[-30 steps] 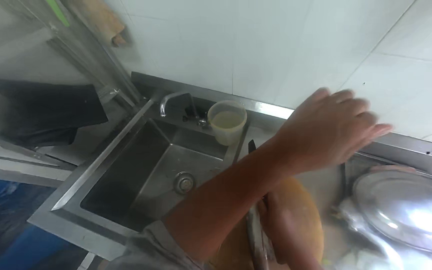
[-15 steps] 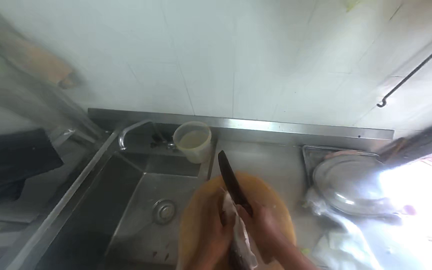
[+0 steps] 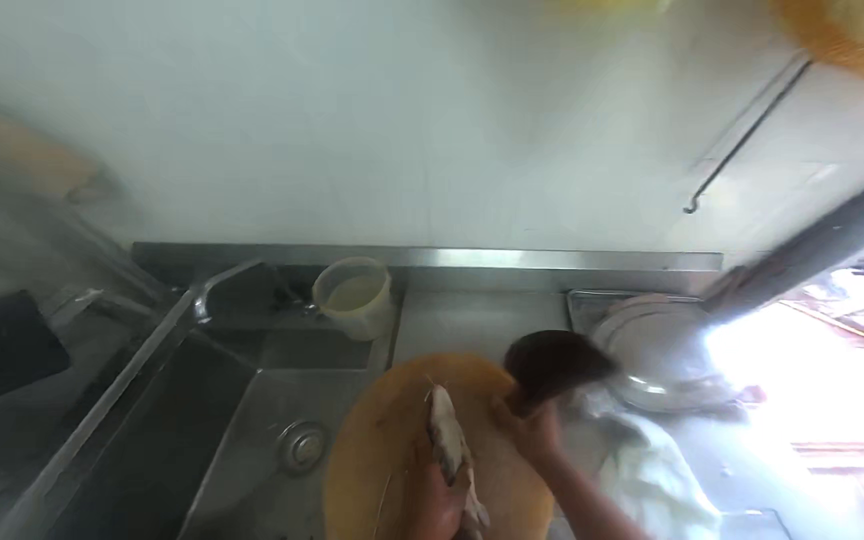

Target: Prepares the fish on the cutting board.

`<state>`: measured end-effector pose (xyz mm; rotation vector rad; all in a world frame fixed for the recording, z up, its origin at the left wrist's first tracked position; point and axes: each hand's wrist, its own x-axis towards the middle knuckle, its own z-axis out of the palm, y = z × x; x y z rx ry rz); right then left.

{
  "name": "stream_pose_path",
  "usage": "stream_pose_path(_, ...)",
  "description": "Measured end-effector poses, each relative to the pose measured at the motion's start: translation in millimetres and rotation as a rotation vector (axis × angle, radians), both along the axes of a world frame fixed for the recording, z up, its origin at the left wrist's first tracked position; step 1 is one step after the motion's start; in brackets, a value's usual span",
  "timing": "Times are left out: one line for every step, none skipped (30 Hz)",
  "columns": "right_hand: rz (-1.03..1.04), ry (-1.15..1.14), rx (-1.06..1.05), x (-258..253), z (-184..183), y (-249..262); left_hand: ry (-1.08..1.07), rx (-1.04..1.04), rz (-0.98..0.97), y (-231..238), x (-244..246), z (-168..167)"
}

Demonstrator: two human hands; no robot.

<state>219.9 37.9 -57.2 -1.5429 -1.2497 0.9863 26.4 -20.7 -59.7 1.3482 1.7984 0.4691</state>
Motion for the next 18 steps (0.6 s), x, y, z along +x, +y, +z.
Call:
stream_pose_path(0.063,-0.041,-0.043,2,8,-5,0.03,-0.033,-0.041,0,0,6)
stream_pose_path(0.119,-0.086,-0.07,6,17,-13,0.076,-0.053,-0.105,-2,-2,11)
stream_pose_path(0.155,-0.144,-0.104,13,29,-16,0.109,-0.046,-0.193,3,-4,15)
stream_pose_path(0.162,-0.209,-0.164,22,42,-19,0.126,-0.023,-0.288,10,-6,19)
stream_pose_path(0.149,-0.265,-0.22,32,54,-24,0.127,-0.025,-0.38,16,-9,25)
stream_pose_path(0.131,-0.314,-0.272,42,64,-28,0.123,-0.048,-0.468,24,-13,29)
stream_pose_path(0.106,-0.365,-0.319,51,69,-33,0.117,-0.086,-0.558,31,-16,34)
stream_pose_path(0.084,-0.42,-0.358,60,71,-39,0.1,-0.135,-0.651,36,-19,41)
stream_pose_path(0.068,-0.469,-0.382,68,68,-45,0.074,-0.169,-0.748,41,-20,49)
stream_pose_path(0.054,-0.511,-0.395,75,61,-51,0.05,-0.182,-0.847,45,-21,53)
stream_pose_path(0.042,-0.541,-0.403,81,52,-56,0.033,-0.187,-0.932,48,-20,54)
stream_pose_path(0.037,-0.566,-0.412,86,41,-60,0.042,-0.193,-0.993,50,-19,53)
stream_pose_path(0.044,-0.594,-0.426,89,29,-64,0.089,-0.224,-1.017,50,-18,54)
stream_pose_path(0.051,-0.616,-0.437,92,16,-69,0.135,-0.262,-1.021,48,-16,57)
stream_pose_path(0.048,-0.635,-0.421,95,0,-74,0.162,-0.27,-1.013,45,-16,58)
stream_pose_path(0.032,-0.642,-0.37,99,-18,-79,0.179,-0.265,-0.989,42,-17,57)
stream_pose_path(0.007,-0.649,-0.294,104,-33,-86,0.185,-0.255,-0.955,39,-20,53)
stream_pose_path(-0.02,-0.656,-0.229,111,-41,-93,0.169,-0.233,-0.915,35,-25,49)
